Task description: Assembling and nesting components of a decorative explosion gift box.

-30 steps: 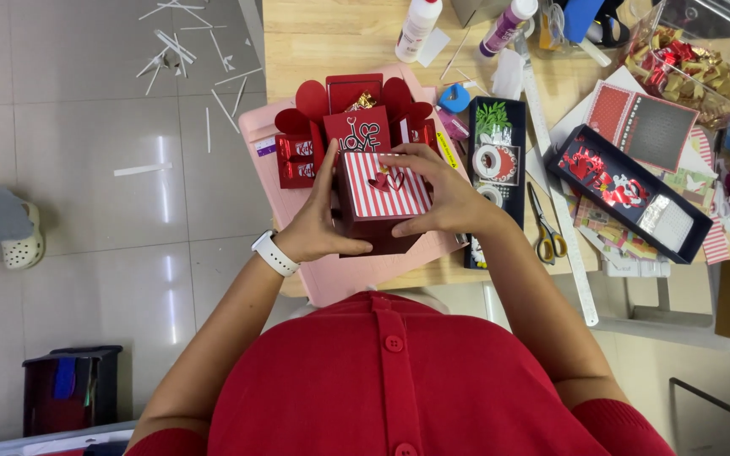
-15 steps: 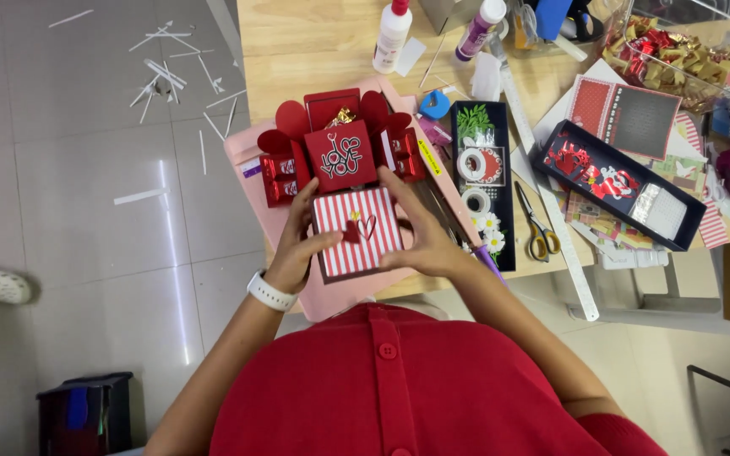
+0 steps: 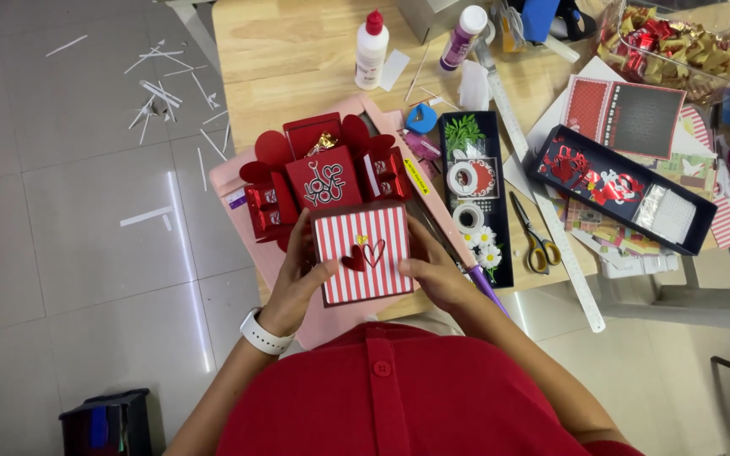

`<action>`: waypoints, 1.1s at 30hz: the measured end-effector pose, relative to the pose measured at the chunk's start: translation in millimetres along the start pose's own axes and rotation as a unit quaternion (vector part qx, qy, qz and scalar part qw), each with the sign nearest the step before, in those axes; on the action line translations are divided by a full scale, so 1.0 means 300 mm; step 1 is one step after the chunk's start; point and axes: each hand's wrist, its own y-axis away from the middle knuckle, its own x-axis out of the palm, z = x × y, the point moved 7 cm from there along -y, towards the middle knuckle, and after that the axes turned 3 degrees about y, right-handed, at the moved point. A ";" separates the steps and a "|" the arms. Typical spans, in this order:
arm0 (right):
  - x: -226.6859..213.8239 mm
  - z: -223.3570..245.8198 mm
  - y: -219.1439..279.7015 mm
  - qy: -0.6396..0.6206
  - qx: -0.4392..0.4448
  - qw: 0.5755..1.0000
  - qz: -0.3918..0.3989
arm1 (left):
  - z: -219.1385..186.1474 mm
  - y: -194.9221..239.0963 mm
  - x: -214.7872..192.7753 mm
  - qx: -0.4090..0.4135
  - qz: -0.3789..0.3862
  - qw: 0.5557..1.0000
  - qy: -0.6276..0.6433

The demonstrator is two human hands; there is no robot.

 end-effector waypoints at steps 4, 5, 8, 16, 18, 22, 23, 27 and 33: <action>0.050 0.191 -0.065 0.076 -0.044 0.995 0.047 | -0.010 -0.121 -0.013 -0.050 -0.034 0.996 0.063; 0.078 0.250 -0.078 0.114 -0.065 0.988 0.084 | 0.000 -0.160 -0.036 -0.060 -0.058 0.991 0.108; -0.088 0.307 -0.159 0.202 -0.068 0.977 -0.023 | 0.109 -0.346 -0.278 -0.068 -0.157 0.959 0.226; -0.258 0.287 -0.602 0.479 -0.096 0.867 -0.101 | -0.166 -0.526 -0.384 -0.074 -0.265 0.906 0.323; -0.184 0.314 -0.695 0.541 -0.174 0.821 -0.052 | -0.182 -0.515 -0.388 -0.064 -0.272 0.900 0.334; -0.162 0.156 -0.881 0.622 0.024 0.781 0.050 | -0.178 -0.427 -0.403 -0.073 -0.311 0.856 0.407; -0.181 0.109 -0.934 0.644 0.063 0.759 0.074 | -0.182 -0.410 -0.407 -0.072 -0.322 0.845 0.422; -0.163 0.101 -0.976 0.604 0.120 0.781 0.104 | -0.206 -0.325 -0.428 -0.054 -0.339 0.846 0.407; -0.073 0.178 -0.878 0.547 0.187 0.800 0.161 | -0.199 -0.176 -0.484 -0.027 -0.401 0.852 0.336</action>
